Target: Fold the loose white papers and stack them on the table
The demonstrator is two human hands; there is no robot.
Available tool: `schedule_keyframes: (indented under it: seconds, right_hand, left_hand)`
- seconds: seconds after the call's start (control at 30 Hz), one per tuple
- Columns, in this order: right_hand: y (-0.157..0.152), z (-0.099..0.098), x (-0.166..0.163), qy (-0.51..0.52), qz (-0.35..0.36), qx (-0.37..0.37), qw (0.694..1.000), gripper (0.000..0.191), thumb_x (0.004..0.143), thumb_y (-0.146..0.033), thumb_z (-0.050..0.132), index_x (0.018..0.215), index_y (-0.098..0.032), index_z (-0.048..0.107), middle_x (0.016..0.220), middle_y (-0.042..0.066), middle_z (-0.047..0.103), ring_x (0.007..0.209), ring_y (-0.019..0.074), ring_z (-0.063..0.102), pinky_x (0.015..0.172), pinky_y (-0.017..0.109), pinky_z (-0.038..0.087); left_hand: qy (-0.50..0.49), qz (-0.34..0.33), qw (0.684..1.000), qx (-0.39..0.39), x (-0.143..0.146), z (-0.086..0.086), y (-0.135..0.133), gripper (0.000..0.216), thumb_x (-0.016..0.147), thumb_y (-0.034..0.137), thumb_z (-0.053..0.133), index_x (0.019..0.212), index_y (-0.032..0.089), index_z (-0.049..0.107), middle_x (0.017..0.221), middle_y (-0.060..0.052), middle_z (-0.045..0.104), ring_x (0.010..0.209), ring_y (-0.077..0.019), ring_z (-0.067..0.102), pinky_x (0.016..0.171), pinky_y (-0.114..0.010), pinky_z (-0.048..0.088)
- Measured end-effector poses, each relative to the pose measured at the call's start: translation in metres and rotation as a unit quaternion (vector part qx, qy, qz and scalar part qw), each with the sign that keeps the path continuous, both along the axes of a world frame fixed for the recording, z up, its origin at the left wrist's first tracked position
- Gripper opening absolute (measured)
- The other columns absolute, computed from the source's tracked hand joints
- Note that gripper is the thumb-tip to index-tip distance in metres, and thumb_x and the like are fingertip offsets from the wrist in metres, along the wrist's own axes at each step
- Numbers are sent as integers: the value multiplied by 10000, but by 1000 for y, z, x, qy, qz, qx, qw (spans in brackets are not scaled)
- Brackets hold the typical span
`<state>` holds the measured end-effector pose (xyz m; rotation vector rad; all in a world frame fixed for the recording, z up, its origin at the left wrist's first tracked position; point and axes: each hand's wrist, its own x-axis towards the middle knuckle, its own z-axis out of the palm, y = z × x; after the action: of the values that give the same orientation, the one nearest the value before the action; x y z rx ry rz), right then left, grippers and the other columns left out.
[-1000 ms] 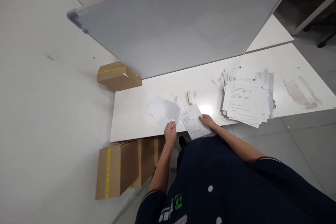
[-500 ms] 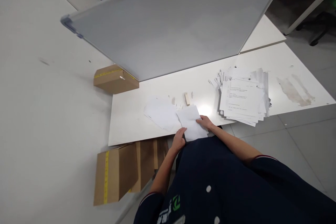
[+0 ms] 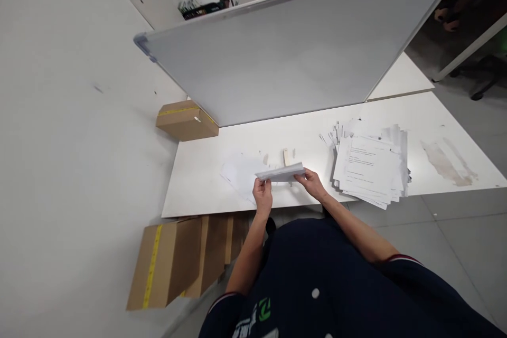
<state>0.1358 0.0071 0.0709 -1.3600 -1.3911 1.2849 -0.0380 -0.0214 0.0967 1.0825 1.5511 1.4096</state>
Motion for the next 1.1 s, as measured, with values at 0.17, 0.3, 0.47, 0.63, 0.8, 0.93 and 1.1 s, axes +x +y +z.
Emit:
schedule_keyframes:
  seconds: [0.17,0.3,0.47,0.63,0.8,0.93,1.1]
  right_hand:
    - [4,-15,6,-8,-8,12,1000,302,730,-397,511,919,-179,597,929,51,622,857,179,552,779,301,418]
    - [3,-30,5,10,-16,-13,1000,304,709,-407,520,879,-165,593,893,52,631,831,182,561,754,304,432]
    - [4,-31,4,12,-22,-21,999,322,705,-415,515,897,-168,593,927,60,633,877,198,559,772,320,431]
    - [7,-28,2,5,-12,-34,999,335,709,-402,512,938,-168,583,947,65,628,869,206,560,771,336,434]
    - [11,-24,2,2,-9,-25,1000,336,711,-401,504,937,-163,573,894,50,625,816,191,555,745,312,433]
    - [11,-17,9,-53,57,-20,997,269,723,-363,496,910,-194,588,878,18,625,836,189,551,759,301,414]
    - [13,13,17,-274,154,37,949,220,794,-265,415,902,-221,602,906,31,634,832,185,552,721,274,371]
  left_hand:
    - [4,-32,999,10,6,-11,1,195,775,280,477,931,169,518,964,-82,595,934,-171,554,808,-305,429]
    - [-1,-31,999,-32,7,-21,4,158,756,269,486,868,167,531,851,-52,597,837,-160,565,752,-292,444]
    - [5,-34,999,-30,7,-17,7,172,778,276,459,895,175,534,831,-39,583,796,-146,556,714,-264,441]
    - [-6,-40,998,-40,8,-20,10,105,760,242,469,832,175,506,782,-16,573,752,-130,551,692,-254,444]
    - [-8,-19,999,-43,6,-21,13,129,768,280,457,821,177,513,781,-16,583,762,-131,554,701,-256,443]
    - [-41,16,999,-25,2,-21,18,160,772,272,431,865,175,517,835,-29,593,822,-138,559,757,-275,437]
    - [-101,28,993,-61,-13,-37,18,222,788,234,383,990,183,459,929,-66,584,867,-136,562,766,-285,441]
